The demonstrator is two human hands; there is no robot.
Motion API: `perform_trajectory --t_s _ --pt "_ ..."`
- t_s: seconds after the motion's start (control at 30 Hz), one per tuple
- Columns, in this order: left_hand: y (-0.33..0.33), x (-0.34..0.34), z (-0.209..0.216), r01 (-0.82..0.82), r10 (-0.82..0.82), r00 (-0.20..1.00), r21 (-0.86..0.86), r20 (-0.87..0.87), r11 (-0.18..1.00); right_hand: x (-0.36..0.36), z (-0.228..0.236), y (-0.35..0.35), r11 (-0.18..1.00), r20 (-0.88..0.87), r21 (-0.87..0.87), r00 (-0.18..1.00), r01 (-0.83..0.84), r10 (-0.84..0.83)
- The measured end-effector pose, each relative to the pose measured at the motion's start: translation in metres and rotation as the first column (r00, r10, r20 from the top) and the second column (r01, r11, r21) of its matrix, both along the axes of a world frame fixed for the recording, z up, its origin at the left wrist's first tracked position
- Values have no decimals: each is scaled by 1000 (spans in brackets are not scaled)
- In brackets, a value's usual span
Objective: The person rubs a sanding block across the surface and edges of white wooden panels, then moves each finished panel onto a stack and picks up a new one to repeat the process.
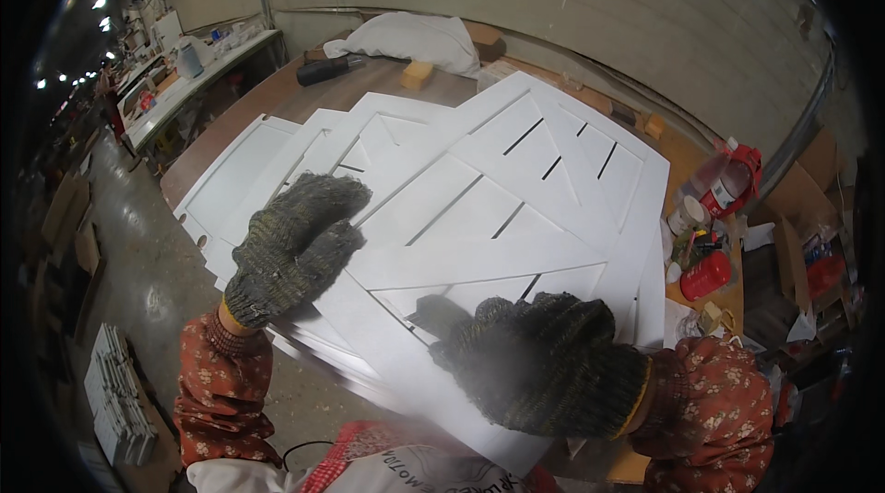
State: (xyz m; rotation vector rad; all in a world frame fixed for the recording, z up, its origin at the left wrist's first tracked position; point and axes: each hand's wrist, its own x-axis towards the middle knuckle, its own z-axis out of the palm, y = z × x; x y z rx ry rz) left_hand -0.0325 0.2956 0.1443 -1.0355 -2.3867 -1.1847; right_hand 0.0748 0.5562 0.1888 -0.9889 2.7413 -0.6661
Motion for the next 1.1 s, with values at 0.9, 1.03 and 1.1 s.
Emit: perform_trajectory --t_s 0.9,1.03,1.1 --pt "-7 -1 -8 -84 60 977 -110 -203 990 2 -21 -15 974 -563 218 823 64 72" --pt "-5 -5 -10 -24 7 976 -76 -216 997 11 -13 -14 973 -574 216 817 85 56" --pt "-4 -2 -6 -45 30 982 -79 -186 996 11 -11 -16 975 -568 205 822 82 50"
